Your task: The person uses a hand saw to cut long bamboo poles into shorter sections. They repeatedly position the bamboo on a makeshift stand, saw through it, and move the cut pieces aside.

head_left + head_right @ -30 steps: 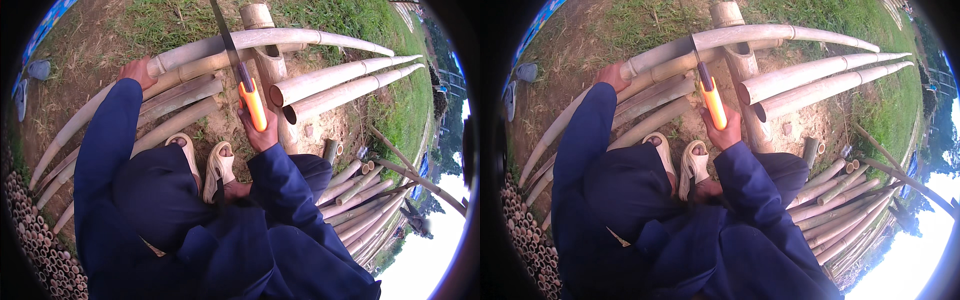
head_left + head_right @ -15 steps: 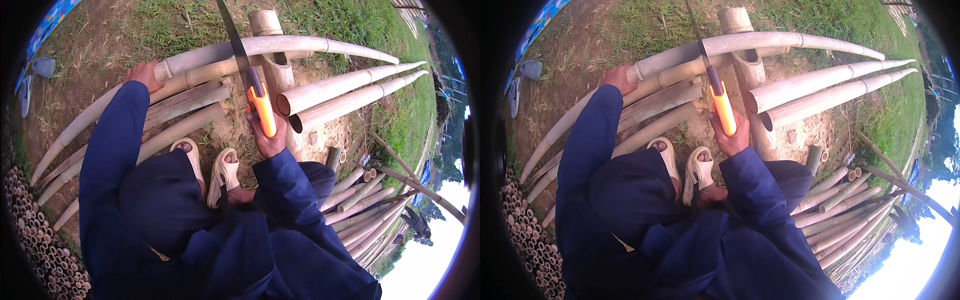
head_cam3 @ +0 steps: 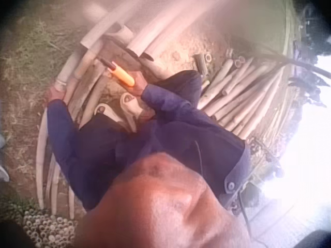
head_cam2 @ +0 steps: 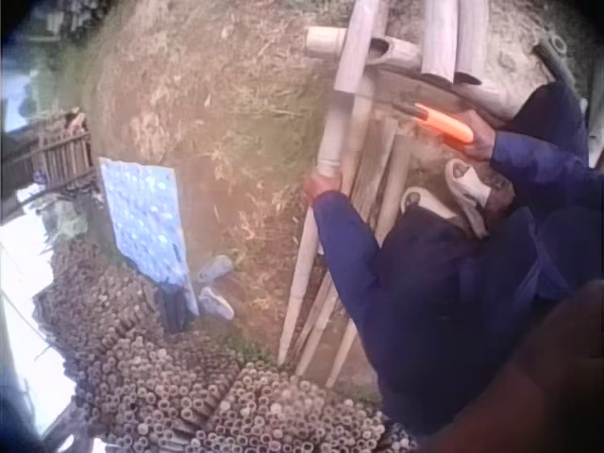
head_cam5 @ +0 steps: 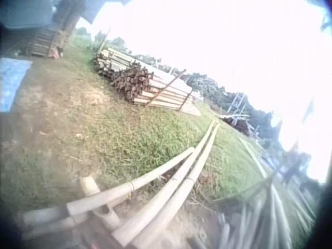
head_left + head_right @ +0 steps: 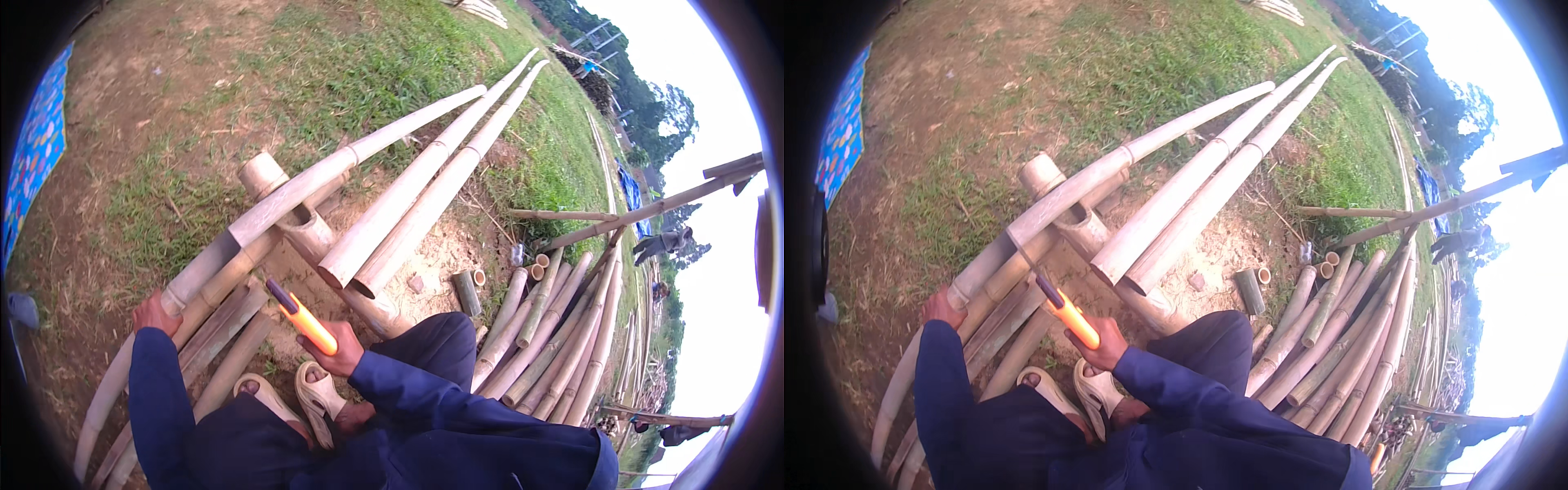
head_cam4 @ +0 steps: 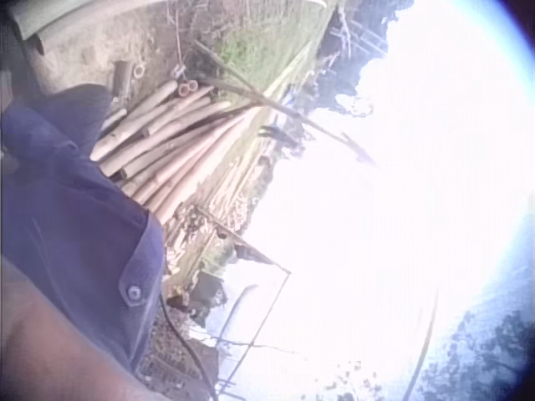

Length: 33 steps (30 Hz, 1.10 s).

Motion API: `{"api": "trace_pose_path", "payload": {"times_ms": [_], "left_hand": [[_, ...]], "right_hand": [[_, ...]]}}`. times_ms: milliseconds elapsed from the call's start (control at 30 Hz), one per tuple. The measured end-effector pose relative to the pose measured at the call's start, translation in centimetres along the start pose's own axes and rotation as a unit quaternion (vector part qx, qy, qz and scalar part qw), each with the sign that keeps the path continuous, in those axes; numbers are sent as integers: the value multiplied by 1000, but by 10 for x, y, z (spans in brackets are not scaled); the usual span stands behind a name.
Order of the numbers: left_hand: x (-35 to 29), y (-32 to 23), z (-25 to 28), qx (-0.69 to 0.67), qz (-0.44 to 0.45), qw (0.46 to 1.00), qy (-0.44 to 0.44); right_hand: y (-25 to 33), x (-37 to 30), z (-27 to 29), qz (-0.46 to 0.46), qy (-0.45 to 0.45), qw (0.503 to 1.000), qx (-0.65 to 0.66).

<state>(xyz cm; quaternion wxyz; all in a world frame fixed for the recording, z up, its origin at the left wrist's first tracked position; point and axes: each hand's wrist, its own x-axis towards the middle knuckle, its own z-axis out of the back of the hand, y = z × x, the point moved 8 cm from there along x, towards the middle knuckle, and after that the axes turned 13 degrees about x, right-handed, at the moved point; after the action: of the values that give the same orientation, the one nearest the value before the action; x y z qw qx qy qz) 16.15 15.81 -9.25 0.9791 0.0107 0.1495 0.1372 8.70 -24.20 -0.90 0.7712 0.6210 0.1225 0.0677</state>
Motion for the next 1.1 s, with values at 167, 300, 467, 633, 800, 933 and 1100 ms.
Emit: {"api": "trace_pose_path", "payload": {"times_ms": [167,300,467,633,800,933,1100], "left_hand": [[-10,-16,16,36,15,999,1],[-9,-41,19,15,-12,999,26],[1,-4,-4,-32,-6,999,12],[-9,-12,16,26,2,999,20],[-5,-23,13,33,-19,999,33],[-7,-17,17,41,-18,998,40],[-13,-8,18,36,-1,999,40]], "right_hand": [[15,-102,47,-52,9,999,4],[4,10,25,50,-19,998,-19],[6,8,4,41,-12,999,24],[27,-137,48,-95,-13,995,2],[-4,20,9,-70,9,997,-25],[-9,28,-3,-20,13,1000,4],[24,-131,41,-101,3,995,-13]]}}
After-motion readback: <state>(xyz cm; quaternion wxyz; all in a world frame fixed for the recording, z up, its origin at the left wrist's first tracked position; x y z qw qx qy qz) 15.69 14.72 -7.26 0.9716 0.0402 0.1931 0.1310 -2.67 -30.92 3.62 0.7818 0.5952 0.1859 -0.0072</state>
